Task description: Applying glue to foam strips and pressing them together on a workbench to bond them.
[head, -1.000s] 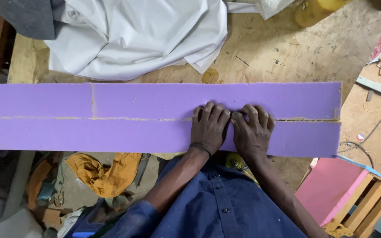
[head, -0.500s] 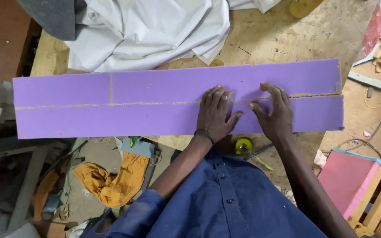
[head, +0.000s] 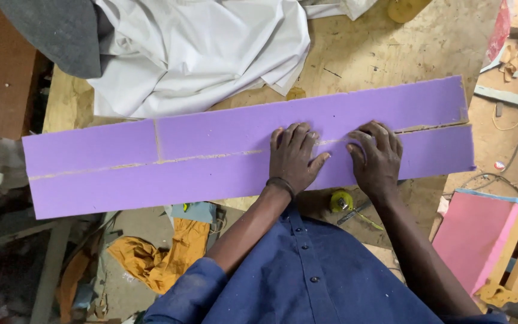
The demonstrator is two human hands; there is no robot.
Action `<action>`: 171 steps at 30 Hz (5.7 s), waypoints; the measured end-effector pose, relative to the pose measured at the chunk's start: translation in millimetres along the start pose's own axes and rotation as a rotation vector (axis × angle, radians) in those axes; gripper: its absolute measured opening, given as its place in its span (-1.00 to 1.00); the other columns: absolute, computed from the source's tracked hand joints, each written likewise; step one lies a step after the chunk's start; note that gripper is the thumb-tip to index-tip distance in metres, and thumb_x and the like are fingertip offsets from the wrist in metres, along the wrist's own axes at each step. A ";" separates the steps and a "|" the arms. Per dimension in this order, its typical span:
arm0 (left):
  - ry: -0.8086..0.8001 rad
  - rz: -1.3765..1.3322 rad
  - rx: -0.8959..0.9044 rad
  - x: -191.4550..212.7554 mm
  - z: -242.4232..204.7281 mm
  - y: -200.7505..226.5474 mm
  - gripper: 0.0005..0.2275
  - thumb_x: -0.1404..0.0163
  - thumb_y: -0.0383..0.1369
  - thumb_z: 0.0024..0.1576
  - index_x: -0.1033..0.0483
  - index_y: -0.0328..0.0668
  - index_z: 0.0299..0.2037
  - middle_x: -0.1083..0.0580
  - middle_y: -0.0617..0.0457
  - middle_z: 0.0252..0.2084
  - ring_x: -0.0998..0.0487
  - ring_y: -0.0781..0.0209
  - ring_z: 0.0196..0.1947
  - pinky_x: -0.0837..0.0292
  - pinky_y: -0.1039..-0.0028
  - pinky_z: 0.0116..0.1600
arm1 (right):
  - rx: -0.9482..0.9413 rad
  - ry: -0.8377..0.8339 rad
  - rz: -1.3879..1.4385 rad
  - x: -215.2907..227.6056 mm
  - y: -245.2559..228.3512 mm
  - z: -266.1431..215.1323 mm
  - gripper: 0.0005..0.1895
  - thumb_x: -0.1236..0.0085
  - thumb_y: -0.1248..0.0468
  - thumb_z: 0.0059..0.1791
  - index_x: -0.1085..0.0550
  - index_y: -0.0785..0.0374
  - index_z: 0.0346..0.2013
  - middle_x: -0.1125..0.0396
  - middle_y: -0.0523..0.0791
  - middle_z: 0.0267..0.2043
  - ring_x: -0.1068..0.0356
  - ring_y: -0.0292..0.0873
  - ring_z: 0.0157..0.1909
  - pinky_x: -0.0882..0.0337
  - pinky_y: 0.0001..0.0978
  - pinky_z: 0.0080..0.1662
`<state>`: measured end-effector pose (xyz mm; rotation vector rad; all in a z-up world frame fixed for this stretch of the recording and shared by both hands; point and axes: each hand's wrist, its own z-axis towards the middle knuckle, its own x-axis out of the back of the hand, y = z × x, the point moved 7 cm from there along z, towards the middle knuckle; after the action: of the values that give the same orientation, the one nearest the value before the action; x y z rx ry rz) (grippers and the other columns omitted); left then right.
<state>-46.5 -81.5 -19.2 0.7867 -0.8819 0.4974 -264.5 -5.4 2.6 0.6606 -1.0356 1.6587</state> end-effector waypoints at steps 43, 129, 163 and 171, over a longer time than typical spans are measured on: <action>0.056 0.195 0.054 -32.3 21.8 -1.5 -0.69 -0.07 0.14 0.44 -0.57 0.17 -0.08 -0.49 0.10 0.05 -0.55 -0.05 0.33 -0.35 -0.12 0.50 | 0.047 -0.186 -0.076 -7.5 33.3 3.7 -0.70 -0.16 -0.05 0.38 -0.62 -0.26 0.41 -0.53 -0.27 0.47 -0.37 -0.14 0.73 0.18 0.16 0.77; -0.036 0.048 0.036 -92.4 76.3 142.3 -0.58 0.17 0.16 0.62 -0.57 0.08 0.23 -0.48 0.07 0.09 -0.53 -0.08 0.36 -0.29 -0.09 0.56 | 0.047 0.126 0.061 77.1 137.6 10.8 -0.50 -0.35 -0.05 0.39 -0.71 0.14 0.53 -0.65 0.00 0.33 -0.61 0.09 0.49 -0.19 0.13 0.74; -0.620 0.162 0.201 -208.2 202.4 189.6 -0.12 0.07 0.51 0.33 -0.26 0.15 0.70 -0.38 0.12 0.58 -0.39 0.02 0.64 -0.06 -0.32 0.84 | -0.659 0.169 0.506 80.4 203.7 -84.2 -0.10 -0.74 0.05 0.11 -0.58 0.09 0.73 -0.55 0.14 0.56 -0.51 0.37 0.60 -0.49 0.29 0.56; -0.573 0.162 0.147 -198.3 202.5 192.9 0.01 0.00 0.59 0.23 -0.29 0.10 0.74 -0.39 0.07 0.61 -0.39 0.01 0.64 -0.07 -0.35 0.83 | -0.650 0.147 0.512 66.9 211.2 -85.0 -0.12 -0.70 0.04 0.13 -0.57 0.09 0.73 -0.56 0.19 0.53 -0.52 0.46 0.57 -0.50 0.37 0.52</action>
<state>-385.4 -133.0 -27.7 1.0205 -1.4600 0.4892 -480.2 79.0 -49.0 -0.1689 -1.6151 1.6113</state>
